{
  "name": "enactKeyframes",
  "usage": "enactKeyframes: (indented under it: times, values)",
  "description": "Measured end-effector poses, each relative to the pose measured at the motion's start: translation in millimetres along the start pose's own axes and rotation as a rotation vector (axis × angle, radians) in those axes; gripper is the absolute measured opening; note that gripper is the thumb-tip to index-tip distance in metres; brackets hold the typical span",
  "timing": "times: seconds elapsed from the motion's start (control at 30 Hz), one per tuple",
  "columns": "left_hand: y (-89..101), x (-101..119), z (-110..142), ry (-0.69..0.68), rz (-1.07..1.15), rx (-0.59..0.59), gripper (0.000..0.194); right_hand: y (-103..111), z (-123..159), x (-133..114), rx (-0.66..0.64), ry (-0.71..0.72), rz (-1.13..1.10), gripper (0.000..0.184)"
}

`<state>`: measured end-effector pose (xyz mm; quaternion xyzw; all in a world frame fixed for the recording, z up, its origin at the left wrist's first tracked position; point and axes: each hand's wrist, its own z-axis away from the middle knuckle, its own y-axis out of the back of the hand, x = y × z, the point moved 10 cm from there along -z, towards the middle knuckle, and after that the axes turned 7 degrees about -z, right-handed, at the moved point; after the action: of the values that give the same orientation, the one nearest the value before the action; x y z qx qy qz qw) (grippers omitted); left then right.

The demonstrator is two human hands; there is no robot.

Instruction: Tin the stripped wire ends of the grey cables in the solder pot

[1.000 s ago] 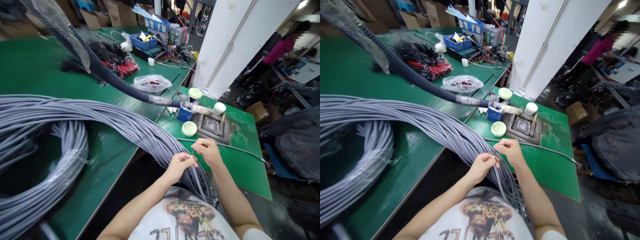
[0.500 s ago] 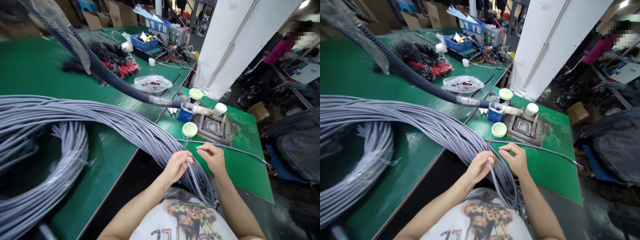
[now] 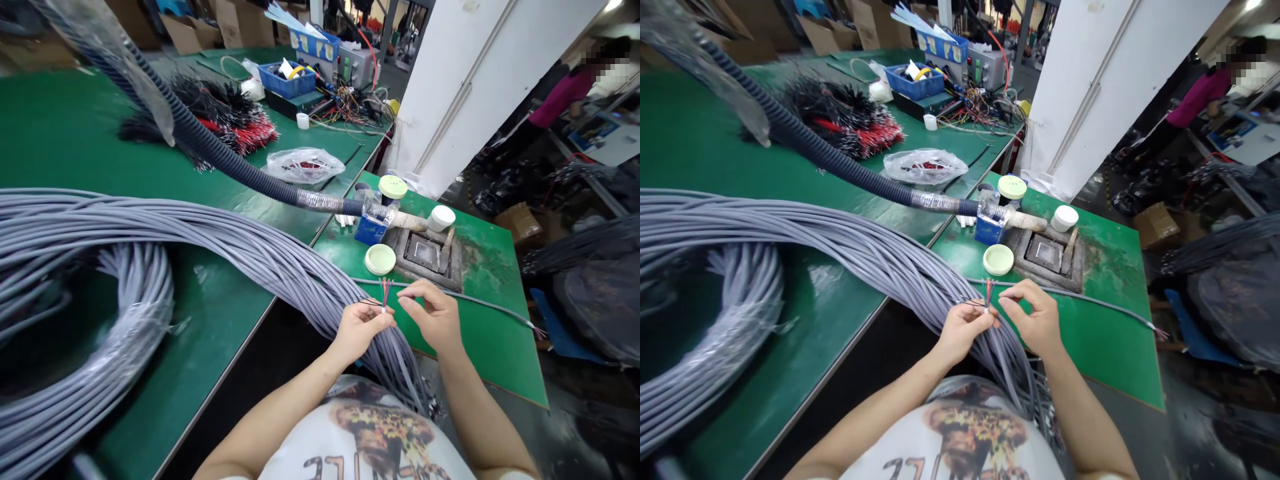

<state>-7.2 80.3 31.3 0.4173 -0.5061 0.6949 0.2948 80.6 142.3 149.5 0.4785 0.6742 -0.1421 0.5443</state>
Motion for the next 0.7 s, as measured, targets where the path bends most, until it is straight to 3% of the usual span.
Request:
enactKeyframes:
  times: [0.23,0.4,0.7]
  values:
    - [-1.2,26,4,-0.263,-0.258,0.014,0.015,1,-10,19,0.004,-0.214,-0.061,0.003]
    - [-2.5,36,8,-0.394,-0.419,0.043,0.014,-6,-13,28,-0.075,-0.364,-0.143,0.009]
    - [-10.6,57,20,-0.633,-0.613,0.059,0.007,-12,-13,20,-0.141,-0.394,-0.121,0.01]
